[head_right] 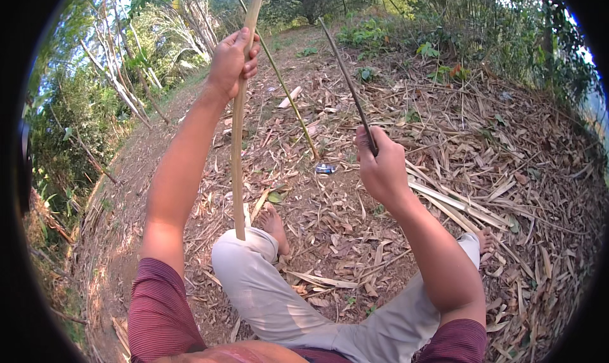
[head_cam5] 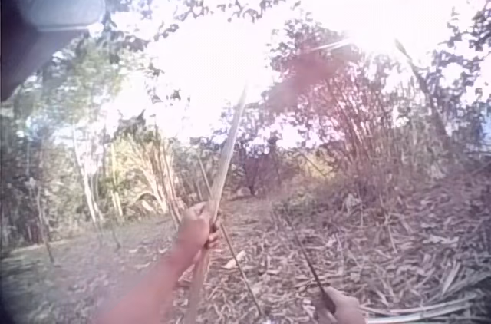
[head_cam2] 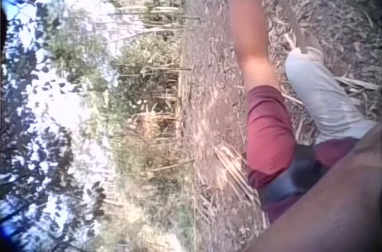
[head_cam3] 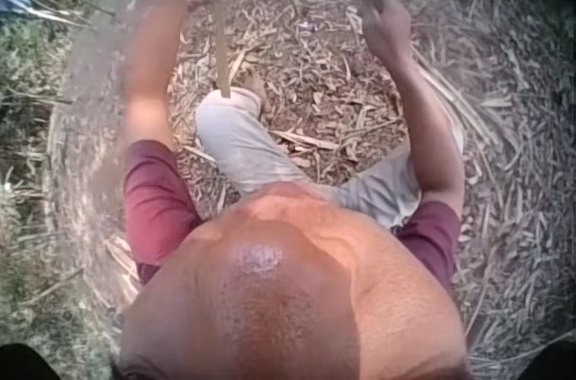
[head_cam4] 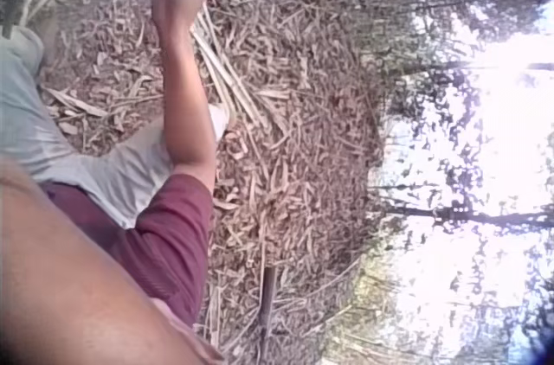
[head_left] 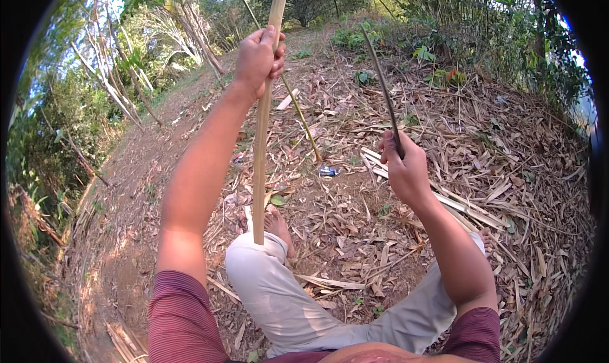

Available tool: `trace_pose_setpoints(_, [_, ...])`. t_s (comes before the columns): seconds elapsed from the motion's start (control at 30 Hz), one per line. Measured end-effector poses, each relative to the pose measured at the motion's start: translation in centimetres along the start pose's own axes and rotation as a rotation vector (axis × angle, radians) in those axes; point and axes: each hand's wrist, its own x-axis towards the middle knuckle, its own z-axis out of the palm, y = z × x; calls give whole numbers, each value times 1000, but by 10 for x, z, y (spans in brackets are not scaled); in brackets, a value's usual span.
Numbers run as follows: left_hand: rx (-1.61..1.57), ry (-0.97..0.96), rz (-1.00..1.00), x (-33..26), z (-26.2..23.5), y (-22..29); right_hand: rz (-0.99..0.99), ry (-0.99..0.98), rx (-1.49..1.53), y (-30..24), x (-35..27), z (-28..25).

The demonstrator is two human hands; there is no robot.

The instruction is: The person shaves a bamboo stalk using a machete, peeling off outer layers and smoothing the wood surface while sitting on the ground.

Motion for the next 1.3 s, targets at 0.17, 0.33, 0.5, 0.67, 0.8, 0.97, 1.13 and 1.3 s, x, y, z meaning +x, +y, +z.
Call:
trace_pose_setpoints(0.17, [140, -106, 101, -9, 4, 90, -8, 137, 78, -6, 6, -24])
trace_pose_setpoints(0.33, [-63, -207, -116, -92, 44, 51, -96, 108, 38, -7, 2, -41])
trace_pose_setpoints(0.5, [-378, -261, -361, -171, 75, -12, -378, 21, -328, -29, -20, -41])
trace_pose_setpoints(0.67, [-358, -156, -469, -220, 106, -30, -468, -77, -513, -30, -37, -27])
trace_pose_setpoints(0.8, [-505, -119, -535, -241, 107, -39, -498, -138, -515, -24, -44, -18])
trace_pose_setpoints(0.97, [-301, -180, -388, -255, 110, -56, -551, -165, -541, -22, -47, -15])
trace_pose_setpoints(1.13, [74, -67, -196, -267, 120, -69, -521, -259, -608, -21, -53, -10])
trace_pose_setpoints(1.3, [316, -22, -48, -276, 125, -78, -538, -309, -596, -16, -46, -16])
